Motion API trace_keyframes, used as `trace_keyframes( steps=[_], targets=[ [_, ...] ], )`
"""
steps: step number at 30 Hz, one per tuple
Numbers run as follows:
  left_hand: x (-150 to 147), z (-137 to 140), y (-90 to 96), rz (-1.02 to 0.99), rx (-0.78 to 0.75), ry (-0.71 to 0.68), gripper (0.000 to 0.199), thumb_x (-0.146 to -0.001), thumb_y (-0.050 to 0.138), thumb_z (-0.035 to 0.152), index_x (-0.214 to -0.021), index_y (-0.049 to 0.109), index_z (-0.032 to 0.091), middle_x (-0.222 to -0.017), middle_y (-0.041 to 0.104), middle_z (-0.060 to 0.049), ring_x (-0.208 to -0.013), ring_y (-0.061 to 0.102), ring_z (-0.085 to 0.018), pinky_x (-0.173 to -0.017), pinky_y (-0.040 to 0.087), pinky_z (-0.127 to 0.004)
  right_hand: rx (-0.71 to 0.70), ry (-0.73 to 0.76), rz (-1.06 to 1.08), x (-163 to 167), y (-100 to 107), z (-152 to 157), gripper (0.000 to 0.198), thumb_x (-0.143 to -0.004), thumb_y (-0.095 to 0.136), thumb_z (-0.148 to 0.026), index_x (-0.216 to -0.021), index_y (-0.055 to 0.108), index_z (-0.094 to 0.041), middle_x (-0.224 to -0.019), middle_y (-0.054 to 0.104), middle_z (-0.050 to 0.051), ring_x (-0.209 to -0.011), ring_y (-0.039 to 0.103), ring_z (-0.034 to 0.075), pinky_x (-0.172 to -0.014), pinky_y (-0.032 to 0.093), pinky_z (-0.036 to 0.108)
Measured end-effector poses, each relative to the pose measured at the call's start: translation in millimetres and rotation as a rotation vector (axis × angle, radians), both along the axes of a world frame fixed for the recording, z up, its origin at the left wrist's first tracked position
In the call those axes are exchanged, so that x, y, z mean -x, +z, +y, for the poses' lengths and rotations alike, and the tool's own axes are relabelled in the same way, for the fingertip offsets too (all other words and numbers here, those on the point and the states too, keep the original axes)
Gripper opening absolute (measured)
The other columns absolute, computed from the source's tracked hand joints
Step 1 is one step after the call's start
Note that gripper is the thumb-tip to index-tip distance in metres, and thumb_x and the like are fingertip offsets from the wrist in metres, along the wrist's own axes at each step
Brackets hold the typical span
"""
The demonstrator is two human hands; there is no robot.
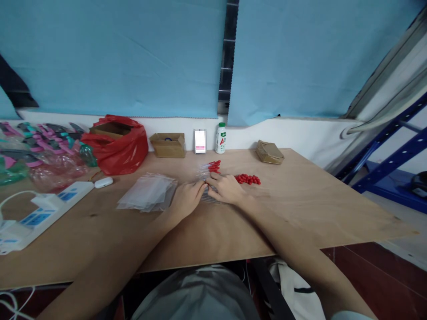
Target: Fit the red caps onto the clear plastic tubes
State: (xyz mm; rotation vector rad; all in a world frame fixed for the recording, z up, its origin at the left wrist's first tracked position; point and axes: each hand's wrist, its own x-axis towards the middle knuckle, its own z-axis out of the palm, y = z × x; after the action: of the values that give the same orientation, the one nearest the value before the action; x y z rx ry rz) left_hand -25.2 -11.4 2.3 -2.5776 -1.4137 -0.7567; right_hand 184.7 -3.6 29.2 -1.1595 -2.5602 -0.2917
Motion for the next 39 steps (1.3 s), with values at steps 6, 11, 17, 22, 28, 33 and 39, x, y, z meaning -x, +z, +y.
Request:
trace_keyframes(
  steps=[6,11,17,22,28,33,39],
  targets=[
    [-2,0,-6.0,-0.124,0.091,-0.042,0.024,-0.111,0.041,0.030,-0.107,0.063,0.023,-0.108,0.078,-0.005,-0.096,0.073,-0.021,-0.079,0.048,-0.031,0.019,-0.008,-0.021,2,-1,-1,0.032,-0.107,0.043,-0.038,-0.122,0.065,-0.021,-0.117,0.069,0.010,-0.089,0.062,0.020,-0.064,0.028,0.028],
    [-3,-4,-4.7,-0.102,0.089,-0.005,0.024,-0.110,0.040,0.028,-0.107,0.064,0.023,-0.105,0.077,-0.005,-0.094,0.072,-0.020,-0.077,0.047,-0.030,0.053,-0.047,-0.022,4,1,-3,0.035,-0.108,0.042,-0.041,-0.127,0.063,-0.021,-0.120,0.070,0.010,-0.089,0.065,0.021,-0.065,0.031,0.028],
    [-2,-8,1.8,-0.013,-0.006,-0.024,0.028,-0.110,0.043,0.027,-0.109,0.071,0.023,-0.107,0.076,-0.005,-0.093,0.071,-0.019,-0.076,0.047,-0.030,0.101,-0.097,-0.088,6,1,-3,0.032,-0.106,0.045,-0.042,-0.119,0.065,-0.020,-0.115,0.075,0.011,-0.093,0.069,0.025,-0.072,0.037,0.031],
    [-1,-11,3.8,0.085,-0.085,-0.018,0.030,-0.109,0.044,0.026,-0.108,0.074,0.023,-0.099,0.074,-0.006,-0.083,0.069,-0.019,-0.069,0.045,-0.031,0.119,-0.094,-0.112,4,0,-2,0.032,-0.104,0.046,-0.042,-0.112,0.068,-0.020,-0.102,0.078,0.011,-0.086,0.070,0.026,-0.071,0.036,0.031],
    [-1,-10,2.2,0.141,-0.152,-0.045,0.030,-0.108,0.043,0.023,-0.109,0.072,0.020,-0.099,0.073,-0.008,-0.080,0.068,-0.020,-0.069,0.047,-0.034,0.133,-0.075,-0.100,1,3,0,0.032,-0.104,0.046,-0.040,-0.107,0.071,-0.020,-0.093,0.078,0.010,-0.079,0.069,0.024,-0.069,0.034,0.031],
    [0,-9,1.7,0.183,-0.181,-0.058,0.028,-0.108,0.044,0.022,-0.107,0.072,0.020,-0.096,0.073,-0.007,-0.078,0.068,-0.021,-0.067,0.045,-0.035,0.138,-0.060,-0.048,2,1,0,0.029,-0.101,0.050,-0.037,-0.101,0.072,-0.019,-0.092,0.079,0.009,-0.079,0.068,0.023,-0.068,0.032,0.030],
    [1,-8,0.9,0.180,-0.204,-0.073,0.028,-0.108,0.046,0.025,-0.110,0.074,0.021,-0.092,0.073,-0.006,-0.076,0.067,-0.020,-0.066,0.043,-0.035,0.117,-0.086,-0.018,5,-3,-1,0.028,-0.099,0.049,-0.034,-0.096,0.073,-0.019,-0.086,0.078,0.009,-0.075,0.067,0.022,-0.066,0.031,0.031]
  ],
)
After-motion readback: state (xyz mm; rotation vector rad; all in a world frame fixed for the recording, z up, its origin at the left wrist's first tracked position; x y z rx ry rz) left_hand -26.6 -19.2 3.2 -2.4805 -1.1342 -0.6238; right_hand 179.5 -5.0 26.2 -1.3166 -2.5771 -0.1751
